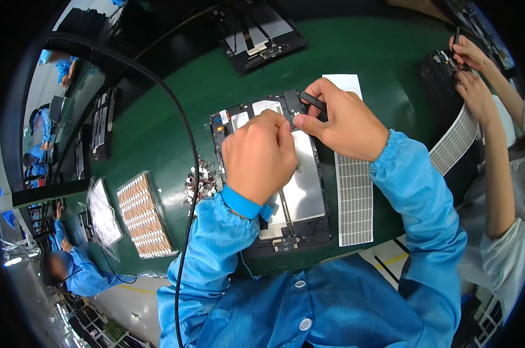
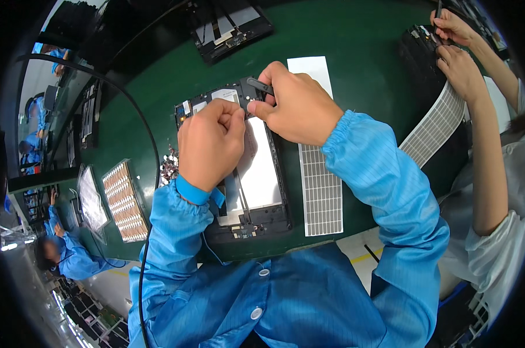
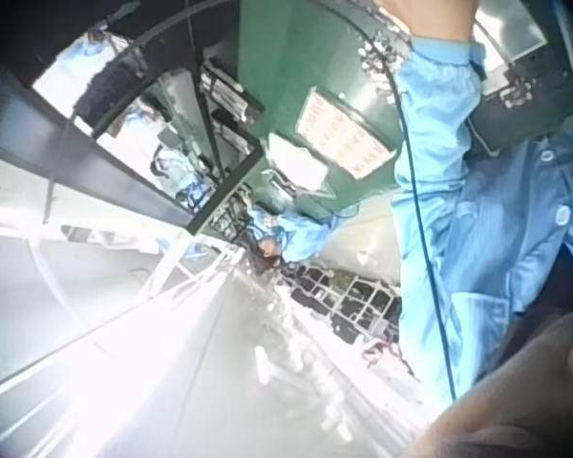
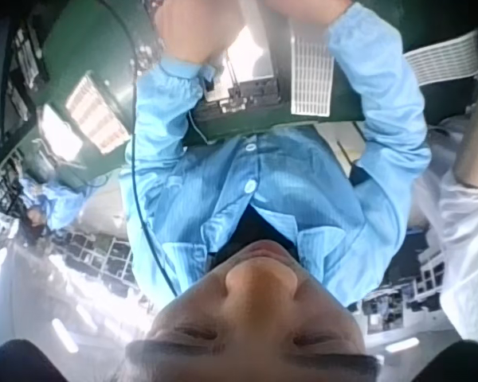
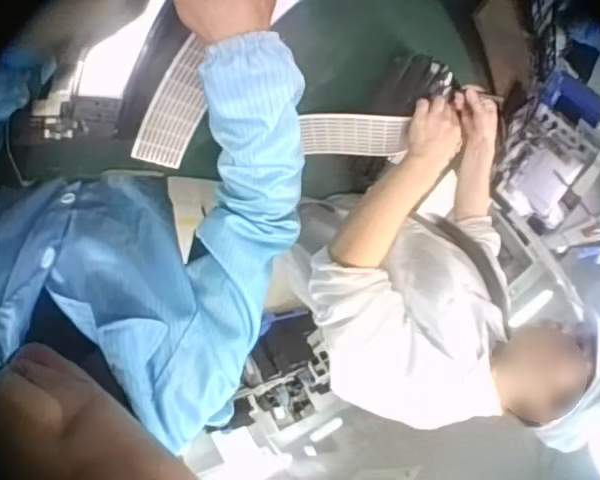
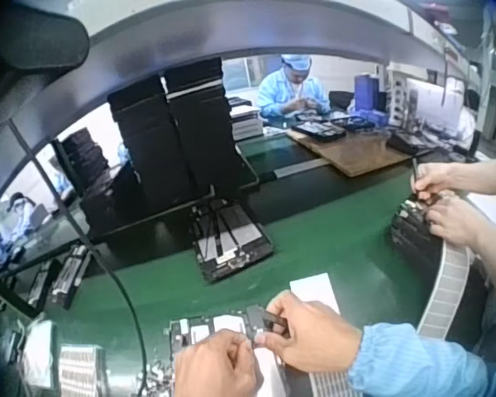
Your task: Assembling and inspecting electronic tablet screens at an industrial assembly line.
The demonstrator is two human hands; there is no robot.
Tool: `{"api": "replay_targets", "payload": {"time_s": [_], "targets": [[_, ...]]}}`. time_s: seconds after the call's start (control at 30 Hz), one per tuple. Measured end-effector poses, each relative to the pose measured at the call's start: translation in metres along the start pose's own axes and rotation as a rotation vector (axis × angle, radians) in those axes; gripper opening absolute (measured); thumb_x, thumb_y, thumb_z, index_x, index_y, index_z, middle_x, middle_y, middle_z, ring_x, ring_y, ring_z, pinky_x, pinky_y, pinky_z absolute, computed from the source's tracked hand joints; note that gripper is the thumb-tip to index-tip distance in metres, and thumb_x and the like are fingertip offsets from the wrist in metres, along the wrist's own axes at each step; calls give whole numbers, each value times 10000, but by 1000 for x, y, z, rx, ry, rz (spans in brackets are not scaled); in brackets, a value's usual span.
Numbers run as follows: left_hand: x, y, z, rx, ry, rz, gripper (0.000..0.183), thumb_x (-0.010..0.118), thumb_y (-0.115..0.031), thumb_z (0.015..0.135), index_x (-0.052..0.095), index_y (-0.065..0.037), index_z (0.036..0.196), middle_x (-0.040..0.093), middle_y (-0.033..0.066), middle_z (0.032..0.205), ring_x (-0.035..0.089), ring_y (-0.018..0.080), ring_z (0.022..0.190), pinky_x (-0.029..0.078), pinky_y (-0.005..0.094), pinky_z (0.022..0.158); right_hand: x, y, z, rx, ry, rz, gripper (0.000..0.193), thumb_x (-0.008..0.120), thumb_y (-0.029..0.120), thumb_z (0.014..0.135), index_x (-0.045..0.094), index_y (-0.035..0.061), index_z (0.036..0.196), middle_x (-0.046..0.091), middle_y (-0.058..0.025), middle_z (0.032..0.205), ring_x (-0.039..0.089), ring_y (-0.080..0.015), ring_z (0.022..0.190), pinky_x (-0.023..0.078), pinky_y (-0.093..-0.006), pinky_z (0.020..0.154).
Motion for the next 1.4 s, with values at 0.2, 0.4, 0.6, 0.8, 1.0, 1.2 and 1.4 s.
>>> {"api": "replay_targets", "payload": {"time_s": [0.2,0.4,0.6,0.8,1.0,1.2,1.4], "targets": [[-5,3,12,-74,71,34,102,662,-136,825,698,-65,762,689,182,703,673,410,680,520,506,631,-9,14,10,-85,73,-114,463,812,282,843,587,-61,1059,705,-188,837,715,-314,776,553,-394,682],[-9,6,11,-33,92,64,127,698,-133,836,754,-34,892,701,148,705,686,339,659,532,400,641,-7,27,21,-27,127,-270,437,833,223,782,597,-12,1064,644,-85,713,631,-187,628,495,-334,573],[-63,8,-55,17,-113,-241,302,676,-111,924,649,33,1188,710,209,1036,713,355,807,557,484,769,0,32,-16,-133,-107,-430,434,725,293,900,593,-30,1158,719,-262,969,718,-407,885,566,-451,766],[-49,32,-144,-128,-32,-205,607,662,-224,963,435,95,1426,622,335,1235,633,470,1101,499,483,962,40,27,-132,53,-188,-29,444,670,312,976,653,-76,1191,712,-271,1020,724,-367,875,565,-411,767],[-55,20,-142,-226,-116,-481,557,643,-182,989,420,76,1429,569,304,1338,582,375,1249,465,423,1036,58,36,-142,191,-280,164,402,686,240,973,641,-78,1215,731,-172,993,664,-178,762,542,-303,705],[-61,26,-123,-392,-193,-1171,663,676,-24,937,323,126,1478,502,275,1421,489,294,1350,395,377,1131,49,33,-135,159,-397,613,487,724,169,953,545,-102,1315,696,-151,1114,661,-124,906,555,-256,789],[-81,98,-91,-442,-371,-1255,705,741,-35,870,402,135,1464,398,333,1524,424,348,1426,380,397,1140,28,39,-120,122,-334,574,403,685,211,991,594,-54,1280,706,-141,1132,640,-122,984,511,-263,876]]}}
Point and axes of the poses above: each hand's wrist, its own z-axis towards the middle knuckle, its own x-axis out of the palm, y = z × x, the point moved 3 cm from there along z, towards the middle knuckle
